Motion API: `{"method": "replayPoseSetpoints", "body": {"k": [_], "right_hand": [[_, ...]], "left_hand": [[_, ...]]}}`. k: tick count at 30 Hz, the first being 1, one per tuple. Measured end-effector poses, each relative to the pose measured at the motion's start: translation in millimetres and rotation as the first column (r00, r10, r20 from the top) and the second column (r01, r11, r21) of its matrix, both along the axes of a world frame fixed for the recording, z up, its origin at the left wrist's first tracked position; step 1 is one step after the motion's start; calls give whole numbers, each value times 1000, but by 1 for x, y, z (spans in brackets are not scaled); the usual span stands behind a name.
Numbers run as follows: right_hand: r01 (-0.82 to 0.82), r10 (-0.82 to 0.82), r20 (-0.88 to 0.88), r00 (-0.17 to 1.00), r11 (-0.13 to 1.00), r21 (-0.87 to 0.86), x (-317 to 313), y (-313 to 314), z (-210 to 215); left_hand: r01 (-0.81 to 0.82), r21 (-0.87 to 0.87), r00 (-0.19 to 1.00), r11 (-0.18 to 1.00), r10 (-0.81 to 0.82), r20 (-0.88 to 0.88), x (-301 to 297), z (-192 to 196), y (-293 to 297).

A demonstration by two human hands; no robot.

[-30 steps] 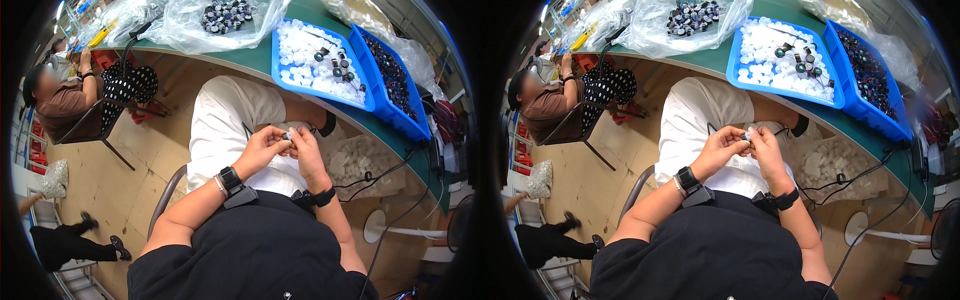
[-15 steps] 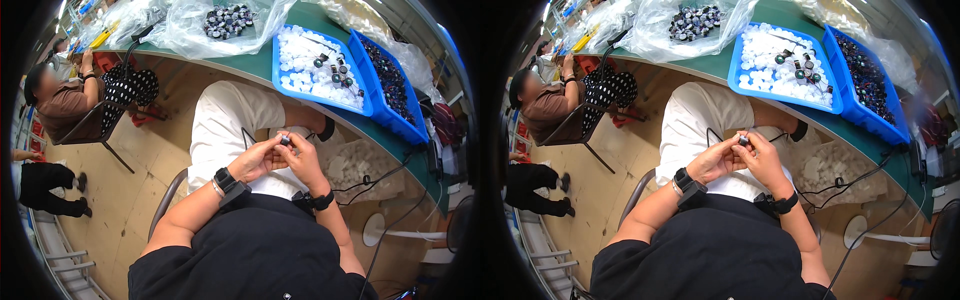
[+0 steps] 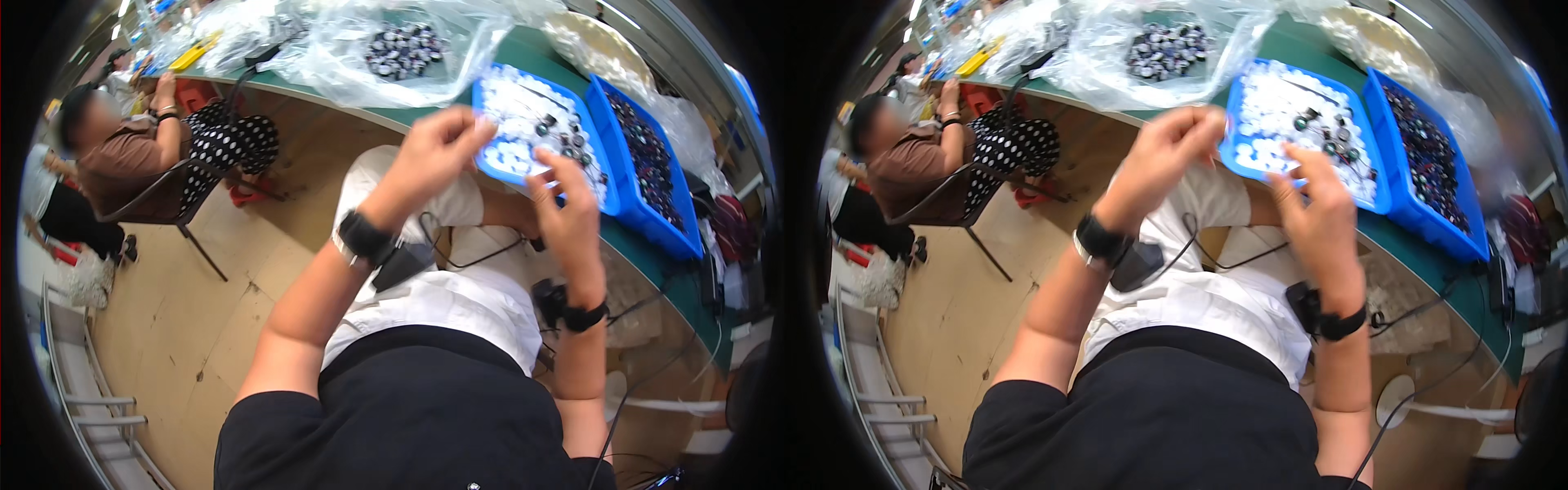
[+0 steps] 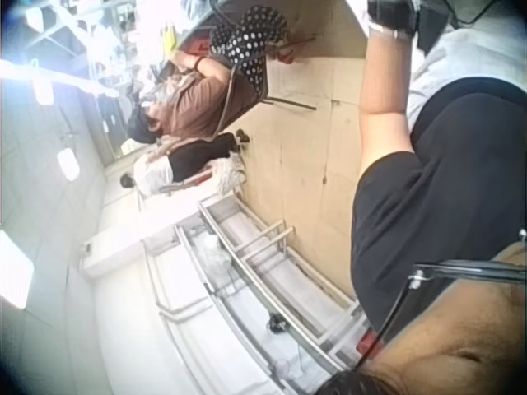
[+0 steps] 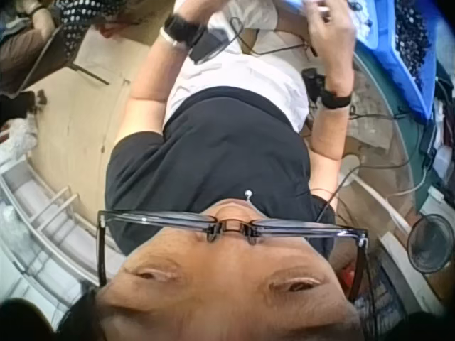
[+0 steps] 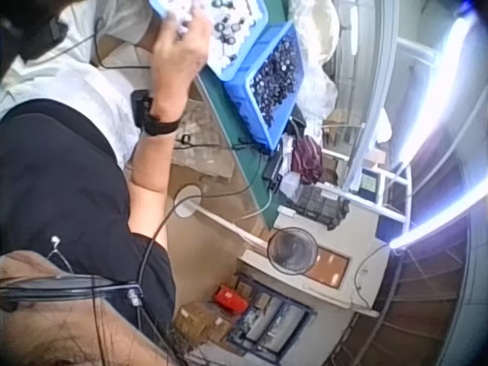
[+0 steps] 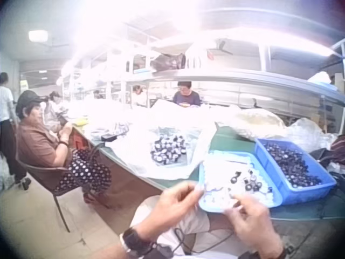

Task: The person sits at a workbench and repeatedly picks up small white plastic caps and black electronic components. They insert the components into the caps by hand and place the assembled units into a blue tray. The process is repetitive and involves handling small parts one at a time.

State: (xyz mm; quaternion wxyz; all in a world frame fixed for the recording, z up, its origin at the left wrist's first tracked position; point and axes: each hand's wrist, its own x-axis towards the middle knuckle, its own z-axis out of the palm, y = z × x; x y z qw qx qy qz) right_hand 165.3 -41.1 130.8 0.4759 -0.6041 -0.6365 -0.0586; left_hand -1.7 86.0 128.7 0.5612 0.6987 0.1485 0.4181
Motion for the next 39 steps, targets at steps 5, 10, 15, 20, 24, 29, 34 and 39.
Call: {"method": "replayPoseSetpoints", "body": {"k": [5, 10, 15, 20, 24, 29, 34, 39], "right_hand": [[247, -181, 428, 886, 963, -105, 45, 48, 15], [401, -265, 522, 811, 901, -166, 59, 64, 3], [390, -329, 394, 858, 917, -84, 55, 65, 3], [243, -247, -50, 968, 967, -80, 65, 57, 2], [-68, 43, -537, 842, 997, -27, 68, 48, 7], [-225, 178, -769, 614, 973, 45, 79, 43, -6], [-235, 190, -779, 598, 970, 56, 61, 23, -9], [-249, 207, -748, 631, 967, 58, 37, 7, -8]], "left_hand": [[-739, 532, 572, 413, 802, 172, 18, 29, 125], [-506, 718, 767, 479, 631, 119, 27, 19, 100], [-169, 703, 946, 691, 313, -80, 41, -8, 50], [152, 692, 877, 706, 226, -423, 80, -22, 35], [92, 659, 869, 746, 263, -419, 108, -27, 44], [-39, 712, 886, 701, 354, -300, 124, -45, 50], [-19, 694, 905, 720, 307, -293, 117, -40, 48], [-220, 644, 949, 732, 314, -32, 118, -46, 42]]}}
